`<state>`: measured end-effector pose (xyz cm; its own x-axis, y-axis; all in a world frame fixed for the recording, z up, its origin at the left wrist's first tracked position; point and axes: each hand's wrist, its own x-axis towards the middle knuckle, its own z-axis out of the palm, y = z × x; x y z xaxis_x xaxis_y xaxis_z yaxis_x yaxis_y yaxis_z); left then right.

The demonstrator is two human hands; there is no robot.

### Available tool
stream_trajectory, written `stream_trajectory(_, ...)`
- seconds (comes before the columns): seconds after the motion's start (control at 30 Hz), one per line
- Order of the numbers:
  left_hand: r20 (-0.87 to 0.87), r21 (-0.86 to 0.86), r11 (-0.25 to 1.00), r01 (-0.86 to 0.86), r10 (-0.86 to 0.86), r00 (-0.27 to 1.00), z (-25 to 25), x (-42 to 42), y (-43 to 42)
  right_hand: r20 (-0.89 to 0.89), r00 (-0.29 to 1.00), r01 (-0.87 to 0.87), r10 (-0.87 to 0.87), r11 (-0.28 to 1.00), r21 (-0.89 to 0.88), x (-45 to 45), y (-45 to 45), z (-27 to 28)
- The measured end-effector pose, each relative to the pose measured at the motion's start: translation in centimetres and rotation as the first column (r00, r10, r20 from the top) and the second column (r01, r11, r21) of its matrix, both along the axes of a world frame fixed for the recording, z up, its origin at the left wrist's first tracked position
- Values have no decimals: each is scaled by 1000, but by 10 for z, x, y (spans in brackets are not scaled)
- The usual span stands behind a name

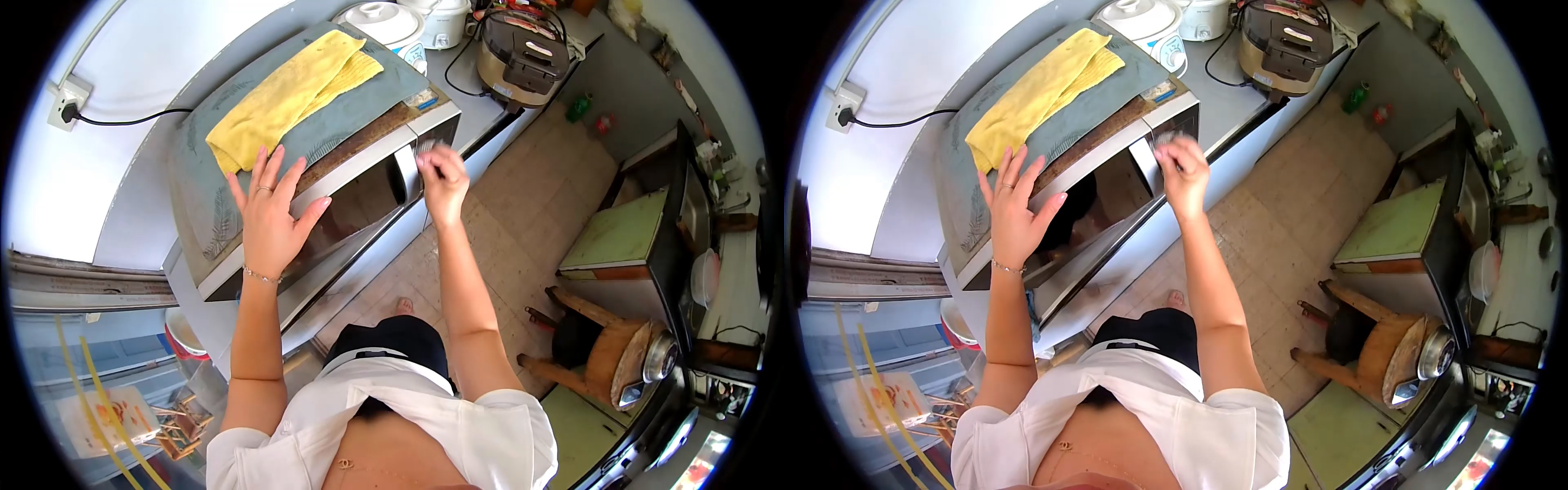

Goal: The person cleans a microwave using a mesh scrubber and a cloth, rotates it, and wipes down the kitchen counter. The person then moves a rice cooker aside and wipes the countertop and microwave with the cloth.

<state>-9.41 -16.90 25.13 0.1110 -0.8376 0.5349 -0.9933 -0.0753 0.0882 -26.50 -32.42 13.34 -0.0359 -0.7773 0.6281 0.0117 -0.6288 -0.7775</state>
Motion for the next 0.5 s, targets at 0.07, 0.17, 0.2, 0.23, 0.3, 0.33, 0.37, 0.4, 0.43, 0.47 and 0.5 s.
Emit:
stream_trajectory(0.07,1,0,1000,-6,6,1000,0,0,0,40,997,-64,65,997,-46,0,-5,30)
stream_trajectory(0.17,-1,5,1000,-8,8,1000,1,0,1,-8,1000,-11,11,999,-43,0,-2,-1)
stream_trajectory(0.2,-4,7,1000,-7,7,1000,2,-1,1,-15,999,-35,35,999,-2,-1,0,-21)
stream_trajectory(0.23,-8,9,1000,-7,7,1000,2,-1,1,-11,999,-50,50,999,17,0,3,-31)
stream_trajectory(0.3,-12,2,1000,-6,6,1000,3,0,1,-46,999,-5,4,1000,-14,0,0,-31)
stream_trajectory(0.33,-16,0,1000,-4,4,1000,2,0,0,-80,996,40,-46,996,-84,0,-2,-12)
stream_trajectory(0.37,-20,3,1000,1,-1,1000,1,0,1,-47,998,35,-40,993,-110,1,-2,14)
stream_trajectory(0.4,-25,9,1000,1,-1,1000,0,-1,3,-54,998,10,-18,988,-152,1,-4,31)
stream_trajectory(0.43,-27,13,1000,3,-2,1000,1,-1,4,-56,998,19,-27,990,-143,0,-2,28)
stream_trajectory(0.47,-26,5,1000,4,-4,1000,2,-1,2,-54,998,29,-37,989,-144,1,-5,22)
stream_trajectory(0.5,-20,-1,1000,4,-4,1000,3,0,-1,-63,996,44,-56,982,-182,2,-4,9)
